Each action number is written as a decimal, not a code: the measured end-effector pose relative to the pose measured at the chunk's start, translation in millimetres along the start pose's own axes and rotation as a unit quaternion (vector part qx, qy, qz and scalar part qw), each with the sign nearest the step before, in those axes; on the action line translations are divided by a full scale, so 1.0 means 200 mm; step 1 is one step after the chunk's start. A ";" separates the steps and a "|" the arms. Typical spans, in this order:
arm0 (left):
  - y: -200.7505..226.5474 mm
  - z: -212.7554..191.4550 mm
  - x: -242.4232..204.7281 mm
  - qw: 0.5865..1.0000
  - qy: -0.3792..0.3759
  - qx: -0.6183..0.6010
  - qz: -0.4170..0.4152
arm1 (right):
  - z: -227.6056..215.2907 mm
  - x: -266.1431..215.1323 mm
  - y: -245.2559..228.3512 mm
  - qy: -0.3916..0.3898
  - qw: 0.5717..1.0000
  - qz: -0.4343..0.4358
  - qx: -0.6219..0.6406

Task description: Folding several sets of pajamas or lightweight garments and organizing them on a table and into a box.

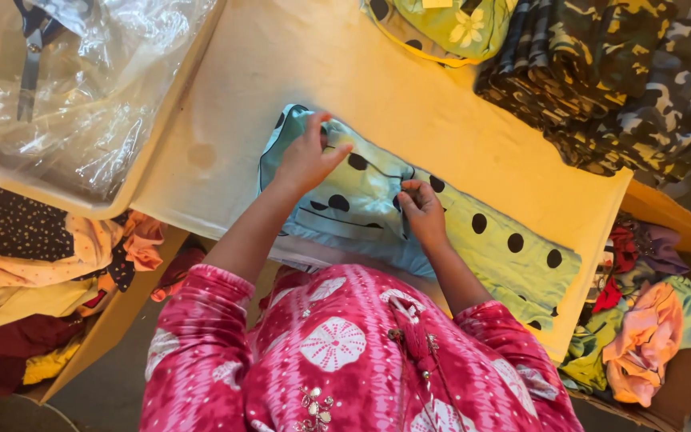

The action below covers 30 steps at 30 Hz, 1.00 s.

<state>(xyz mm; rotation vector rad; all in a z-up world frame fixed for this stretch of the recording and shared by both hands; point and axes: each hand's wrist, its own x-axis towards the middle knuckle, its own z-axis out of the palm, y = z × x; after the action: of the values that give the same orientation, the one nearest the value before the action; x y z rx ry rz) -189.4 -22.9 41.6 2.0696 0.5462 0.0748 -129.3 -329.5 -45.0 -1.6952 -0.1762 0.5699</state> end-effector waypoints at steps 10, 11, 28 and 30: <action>-0.16 -0.03 -0.20 0.961 -0.155 0.218 -0.074 | 0.09 -0.12 -0.20 0.004 0.991 -0.010 -0.130; -0.24 0.01 -0.21 0.962 -0.147 0.221 -0.059 | 0.10 -0.14 -0.22 0.000 0.988 -0.018 -0.155; -0.09 0.02 -0.18 0.956 0.130 0.256 0.053 | 0.16 -0.28 -0.43 -0.019 0.939 -0.140 -0.315; -0.12 0.05 -0.11 0.971 0.078 0.227 0.007 | 0.15 -0.28 -0.40 -0.055 0.912 -0.116 -0.389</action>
<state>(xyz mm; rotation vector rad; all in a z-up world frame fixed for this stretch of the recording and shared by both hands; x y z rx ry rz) -214.5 -29.7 20.6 2.5278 0.6951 0.1309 -175.8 -308.8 44.3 -2.3641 -0.7598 0.4367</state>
